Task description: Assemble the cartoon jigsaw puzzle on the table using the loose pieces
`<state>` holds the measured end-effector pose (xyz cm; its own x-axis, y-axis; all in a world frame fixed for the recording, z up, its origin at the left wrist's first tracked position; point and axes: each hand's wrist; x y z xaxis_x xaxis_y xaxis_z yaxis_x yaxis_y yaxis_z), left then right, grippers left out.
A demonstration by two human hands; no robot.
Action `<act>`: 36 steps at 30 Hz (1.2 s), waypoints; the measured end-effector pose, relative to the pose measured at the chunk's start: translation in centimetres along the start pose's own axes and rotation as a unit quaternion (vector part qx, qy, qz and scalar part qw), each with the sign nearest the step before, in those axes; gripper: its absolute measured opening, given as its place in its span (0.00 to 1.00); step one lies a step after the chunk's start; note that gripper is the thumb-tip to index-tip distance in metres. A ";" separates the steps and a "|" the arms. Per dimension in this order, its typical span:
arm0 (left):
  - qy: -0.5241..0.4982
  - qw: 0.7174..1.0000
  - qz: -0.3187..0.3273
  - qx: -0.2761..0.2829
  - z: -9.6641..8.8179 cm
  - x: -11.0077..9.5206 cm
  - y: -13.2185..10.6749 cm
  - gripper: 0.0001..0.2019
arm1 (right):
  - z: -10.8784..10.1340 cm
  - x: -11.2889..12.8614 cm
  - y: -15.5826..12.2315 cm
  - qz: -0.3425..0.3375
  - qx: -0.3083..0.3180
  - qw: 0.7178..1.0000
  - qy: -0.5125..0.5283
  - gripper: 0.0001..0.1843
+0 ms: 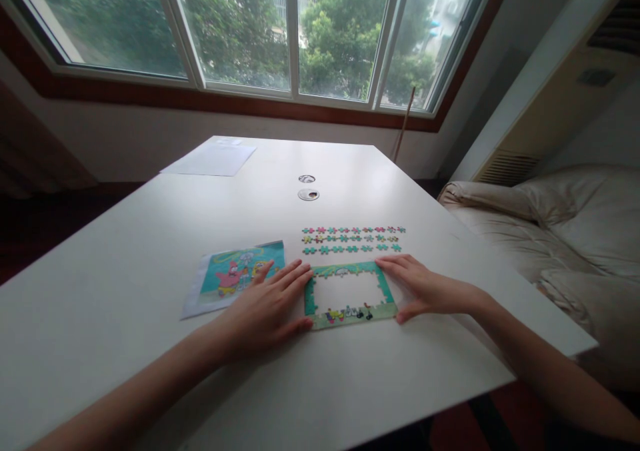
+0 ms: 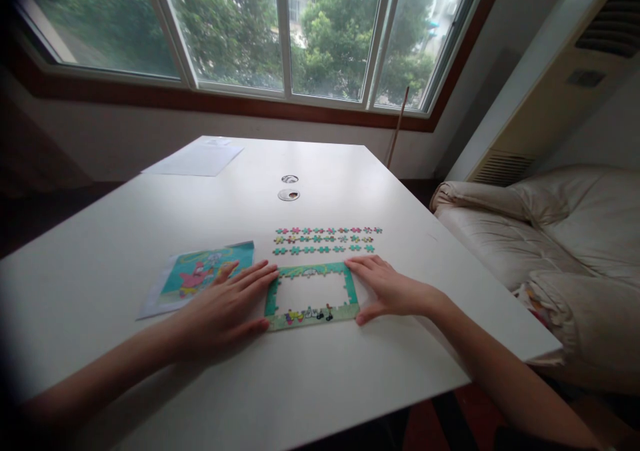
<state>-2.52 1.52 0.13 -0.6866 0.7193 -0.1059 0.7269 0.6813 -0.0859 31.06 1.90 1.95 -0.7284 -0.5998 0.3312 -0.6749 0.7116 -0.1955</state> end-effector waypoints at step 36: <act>0.023 0.999 -0.032 -0.002 -0.4 -0.5 -0.7 0.39 | 0.2 0.0 -0.1 -0.004 -0.006 1.000 -0.026 0.50</act>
<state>-2.72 0.76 0.60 -0.7317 0.6794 -0.0553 0.6814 0.7268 -0.0863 31.08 1.74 1.83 -0.7286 -0.6228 0.2849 -0.6791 0.7111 -0.1821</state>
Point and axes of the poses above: each hand's wrist, its own y-axis towards the middle knuckle, its own z-axis out of the palm, x = y × z, and after that the axes turned 5 degrees about x, right-handed
